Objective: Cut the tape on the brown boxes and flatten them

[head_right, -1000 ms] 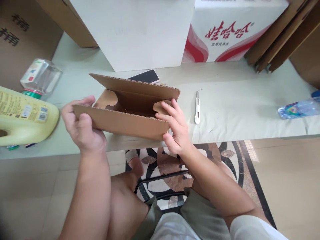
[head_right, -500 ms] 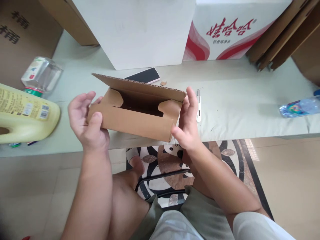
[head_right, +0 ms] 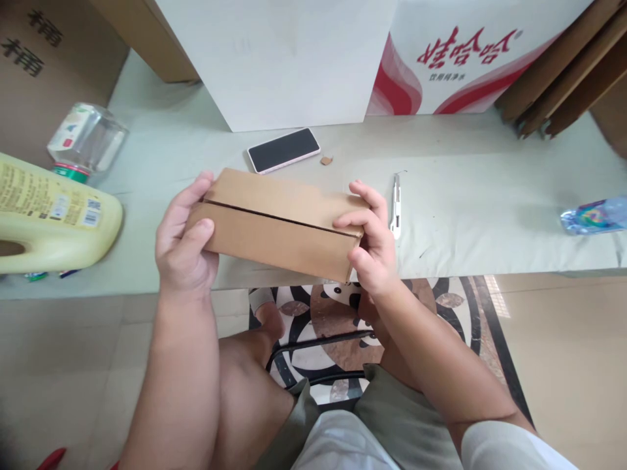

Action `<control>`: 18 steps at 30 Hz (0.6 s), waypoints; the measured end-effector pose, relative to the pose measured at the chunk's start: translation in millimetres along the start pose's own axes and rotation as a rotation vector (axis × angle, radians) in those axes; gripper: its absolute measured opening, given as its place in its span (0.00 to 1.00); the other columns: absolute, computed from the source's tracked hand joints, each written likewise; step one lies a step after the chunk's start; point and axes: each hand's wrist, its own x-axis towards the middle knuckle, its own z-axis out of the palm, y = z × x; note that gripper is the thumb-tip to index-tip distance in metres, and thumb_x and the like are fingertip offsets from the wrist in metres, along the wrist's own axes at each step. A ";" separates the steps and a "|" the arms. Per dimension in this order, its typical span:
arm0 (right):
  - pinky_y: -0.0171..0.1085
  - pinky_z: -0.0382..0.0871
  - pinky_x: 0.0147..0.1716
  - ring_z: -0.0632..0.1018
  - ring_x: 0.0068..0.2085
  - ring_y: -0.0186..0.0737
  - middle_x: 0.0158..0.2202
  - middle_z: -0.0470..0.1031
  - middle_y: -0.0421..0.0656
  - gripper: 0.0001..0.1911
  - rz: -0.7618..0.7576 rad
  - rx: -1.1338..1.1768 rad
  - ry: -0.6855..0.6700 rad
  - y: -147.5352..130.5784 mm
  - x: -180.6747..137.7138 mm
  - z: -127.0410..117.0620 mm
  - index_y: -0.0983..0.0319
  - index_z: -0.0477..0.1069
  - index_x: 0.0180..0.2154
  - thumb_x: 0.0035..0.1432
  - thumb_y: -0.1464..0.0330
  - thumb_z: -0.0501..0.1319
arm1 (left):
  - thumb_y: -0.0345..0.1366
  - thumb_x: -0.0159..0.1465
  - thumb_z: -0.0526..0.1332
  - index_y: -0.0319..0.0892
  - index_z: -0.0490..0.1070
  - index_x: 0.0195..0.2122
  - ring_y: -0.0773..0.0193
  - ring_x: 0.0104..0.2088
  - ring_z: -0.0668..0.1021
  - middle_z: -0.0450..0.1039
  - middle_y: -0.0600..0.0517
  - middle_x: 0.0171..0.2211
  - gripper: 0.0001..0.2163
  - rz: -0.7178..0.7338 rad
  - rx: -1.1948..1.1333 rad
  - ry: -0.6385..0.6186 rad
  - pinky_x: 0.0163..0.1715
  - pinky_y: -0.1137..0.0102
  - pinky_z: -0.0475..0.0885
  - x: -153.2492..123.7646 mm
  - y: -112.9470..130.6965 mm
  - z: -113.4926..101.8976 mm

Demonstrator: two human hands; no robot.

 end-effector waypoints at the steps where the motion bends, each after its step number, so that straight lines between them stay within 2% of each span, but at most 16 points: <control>1: 0.62 0.66 0.63 0.67 0.68 0.61 0.68 0.61 0.44 0.27 0.007 -0.008 -0.009 -0.8 -0.6 0.1 0.53 0.70 0.44 0.65 0.41 0.47 | 0.52 0.58 0.72 0.53 0.79 0.55 0.45 0.69 0.69 0.74 0.52 0.62 0.24 0.004 0.009 -0.004 0.72 0.49 0.61 -0.2 0.7 1.1; 5: 0.61 0.67 0.62 0.63 0.71 0.60 0.74 0.52 0.41 0.26 0.047 -0.044 -0.020 -3.2 -3.5 0.1 0.53 0.67 0.45 0.67 0.42 0.43 | 0.53 0.59 0.71 0.54 0.79 0.55 0.45 0.70 0.68 0.74 0.53 0.63 0.24 0.024 0.063 0.002 0.73 0.50 0.59 -0.8 1.4 4.3; 8: 0.63 0.64 0.64 0.60 0.73 0.61 0.75 0.50 0.38 0.23 0.049 -0.115 -0.030 -4.6 -4.6 -1.0 0.53 0.67 0.45 0.67 0.45 0.46 | 0.53 0.59 0.70 0.53 0.80 0.53 0.46 0.69 0.69 0.74 0.53 0.63 0.22 0.040 0.098 -0.001 0.73 0.51 0.61 -1.3 0.9 5.5; 11: 0.66 0.61 0.66 0.60 0.73 0.61 0.75 0.51 0.36 0.19 0.037 -0.097 -0.025 -4.6 -4.8 -1.7 0.53 0.70 0.44 0.68 0.48 0.50 | 0.50 0.62 0.68 0.52 0.82 0.49 0.49 0.66 0.73 0.76 0.53 0.61 0.17 0.064 0.138 0.014 0.71 0.52 0.64 -2.0 0.7 8.3; 14: 0.66 0.61 0.67 0.61 0.73 0.60 0.74 0.55 0.38 0.17 0.043 -0.063 0.011 -2.4 -5.0 -0.9 0.53 0.70 0.43 0.68 0.50 0.51 | 0.45 0.67 0.64 0.50 0.83 0.43 0.52 0.61 0.77 0.80 0.52 0.55 0.10 0.095 0.151 0.100 0.69 0.53 0.66 -2.3 1.6 13.8; 18: 0.68 0.60 0.67 0.61 0.73 0.60 0.71 0.60 0.41 0.16 0.057 -0.006 0.056 0.4 -5.0 -0.7 0.51 0.68 0.49 0.67 0.50 0.55 | 0.40 0.66 0.65 0.47 0.83 0.39 0.52 0.58 0.79 0.82 0.51 0.51 0.07 0.081 0.165 0.161 0.68 0.52 0.66 -1.4 3.5 19.7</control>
